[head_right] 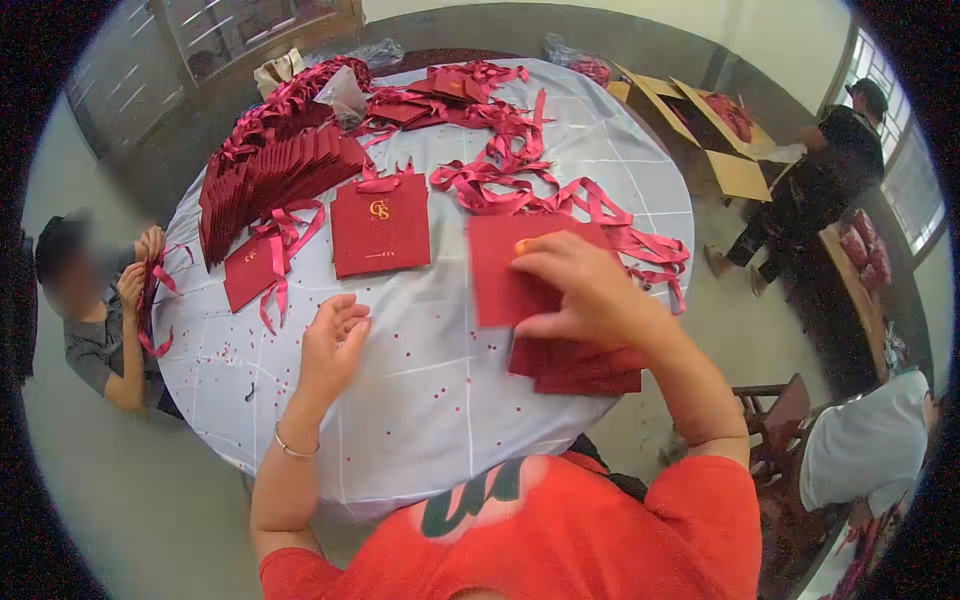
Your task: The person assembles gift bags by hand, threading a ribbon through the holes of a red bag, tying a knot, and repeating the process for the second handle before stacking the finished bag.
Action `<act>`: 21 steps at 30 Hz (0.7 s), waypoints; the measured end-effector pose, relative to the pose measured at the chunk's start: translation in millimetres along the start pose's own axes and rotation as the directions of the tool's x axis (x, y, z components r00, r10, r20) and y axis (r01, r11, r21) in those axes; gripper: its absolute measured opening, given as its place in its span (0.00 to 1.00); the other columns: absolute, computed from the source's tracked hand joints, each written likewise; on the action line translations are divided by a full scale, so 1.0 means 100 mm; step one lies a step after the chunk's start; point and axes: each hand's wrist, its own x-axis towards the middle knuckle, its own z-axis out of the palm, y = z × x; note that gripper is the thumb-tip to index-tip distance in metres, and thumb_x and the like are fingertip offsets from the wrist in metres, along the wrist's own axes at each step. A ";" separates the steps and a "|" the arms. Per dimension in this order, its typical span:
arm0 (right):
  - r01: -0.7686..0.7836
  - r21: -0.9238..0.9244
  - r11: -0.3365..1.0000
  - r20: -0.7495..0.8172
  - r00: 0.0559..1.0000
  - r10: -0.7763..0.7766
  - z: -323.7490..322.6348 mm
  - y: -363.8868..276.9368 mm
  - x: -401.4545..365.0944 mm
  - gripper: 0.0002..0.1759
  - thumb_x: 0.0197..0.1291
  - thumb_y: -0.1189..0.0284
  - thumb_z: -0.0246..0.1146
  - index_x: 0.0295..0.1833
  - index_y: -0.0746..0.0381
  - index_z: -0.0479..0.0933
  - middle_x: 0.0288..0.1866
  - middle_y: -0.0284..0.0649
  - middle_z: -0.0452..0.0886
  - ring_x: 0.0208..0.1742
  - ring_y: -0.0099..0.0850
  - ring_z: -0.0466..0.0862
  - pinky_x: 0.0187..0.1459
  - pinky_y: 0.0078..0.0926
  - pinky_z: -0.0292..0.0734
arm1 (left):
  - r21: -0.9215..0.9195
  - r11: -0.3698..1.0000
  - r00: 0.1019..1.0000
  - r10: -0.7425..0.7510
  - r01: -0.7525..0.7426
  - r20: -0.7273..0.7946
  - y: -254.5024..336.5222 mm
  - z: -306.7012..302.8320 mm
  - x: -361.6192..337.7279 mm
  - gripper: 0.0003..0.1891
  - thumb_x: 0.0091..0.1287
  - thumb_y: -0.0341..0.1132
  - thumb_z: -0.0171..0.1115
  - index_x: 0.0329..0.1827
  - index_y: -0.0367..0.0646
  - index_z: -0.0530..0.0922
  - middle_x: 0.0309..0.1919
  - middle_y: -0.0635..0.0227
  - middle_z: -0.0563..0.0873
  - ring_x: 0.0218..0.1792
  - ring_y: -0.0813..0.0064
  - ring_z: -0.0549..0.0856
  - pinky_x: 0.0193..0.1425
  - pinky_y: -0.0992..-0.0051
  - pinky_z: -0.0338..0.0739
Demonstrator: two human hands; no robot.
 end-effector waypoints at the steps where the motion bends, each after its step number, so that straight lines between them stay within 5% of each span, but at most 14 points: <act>1: 0.063 0.051 0.997 0.053 0.996 -0.066 0.03 -0.15 0.06 0.34 0.41 0.60 0.77 0.54 0.65 0.77 0.58 0.49 0.77 0.60 0.46 0.77 0.61 0.40 0.73 | -0.076 0.997 0.997 0.024 -0.029 -0.067 0.01 0.04 -0.01 0.18 0.65 0.25 0.62 0.57 0.30 0.72 0.44 0.52 0.86 0.45 0.67 0.87 0.51 0.71 0.81; 5: 0.375 0.256 0.891 0.205 0.880 -0.429 0.46 -0.61 0.13 0.33 0.46 0.58 0.74 0.56 0.64 0.75 0.56 0.49 0.76 0.58 0.48 0.76 0.58 0.43 0.73 | -0.172 0.972 0.979 0.137 -0.163 -0.154 0.15 0.04 -0.03 0.13 0.67 0.26 0.59 0.53 0.32 0.76 0.45 0.55 0.86 0.47 0.69 0.86 0.53 0.72 0.79; 9: 0.544 0.293 0.787 0.209 0.766 -0.607 0.91 -0.89 0.10 0.33 0.44 0.54 0.70 0.51 0.66 0.74 0.53 0.45 0.74 0.58 0.44 0.74 0.52 0.40 0.71 | -0.012 0.992 0.991 0.128 -0.127 0.050 0.21 0.02 -0.08 0.12 0.66 0.29 0.62 0.50 0.35 0.80 0.41 0.55 0.88 0.43 0.69 0.88 0.47 0.73 0.81; 13: 0.576 0.248 0.779 0.173 0.765 -0.620 1.08 -0.96 0.10 0.32 0.39 0.56 0.74 0.48 0.64 0.76 0.47 0.42 0.74 0.53 0.39 0.74 0.51 0.36 0.70 | 0.066 0.965 0.958 0.240 -0.253 0.158 0.28 0.11 -0.16 0.09 0.63 0.28 0.64 0.45 0.36 0.82 0.33 0.54 0.88 0.33 0.64 0.89 0.39 0.71 0.82; 15: 0.558 0.243 0.793 0.183 0.777 -0.603 1.09 -0.96 0.08 0.32 0.38 0.56 0.74 0.48 0.64 0.76 0.47 0.42 0.74 0.52 0.39 0.74 0.51 0.36 0.70 | 0.253 0.887 0.921 0.355 -0.386 0.161 0.36 0.12 -0.18 0.08 0.62 0.27 0.65 0.43 0.37 0.82 0.32 0.55 0.87 0.31 0.60 0.87 0.36 0.68 0.82; 21: 0.501 0.269 0.823 0.121 0.830 -0.545 1.16 -0.96 0.03 0.34 0.37 0.57 0.75 0.49 0.64 0.76 0.48 0.42 0.75 0.52 0.40 0.74 0.52 0.37 0.70 | 0.214 0.924 0.946 0.323 -0.317 0.006 0.38 0.20 -0.26 0.10 0.60 0.27 0.66 0.44 0.36 0.80 0.34 0.55 0.87 0.32 0.60 0.87 0.36 0.68 0.81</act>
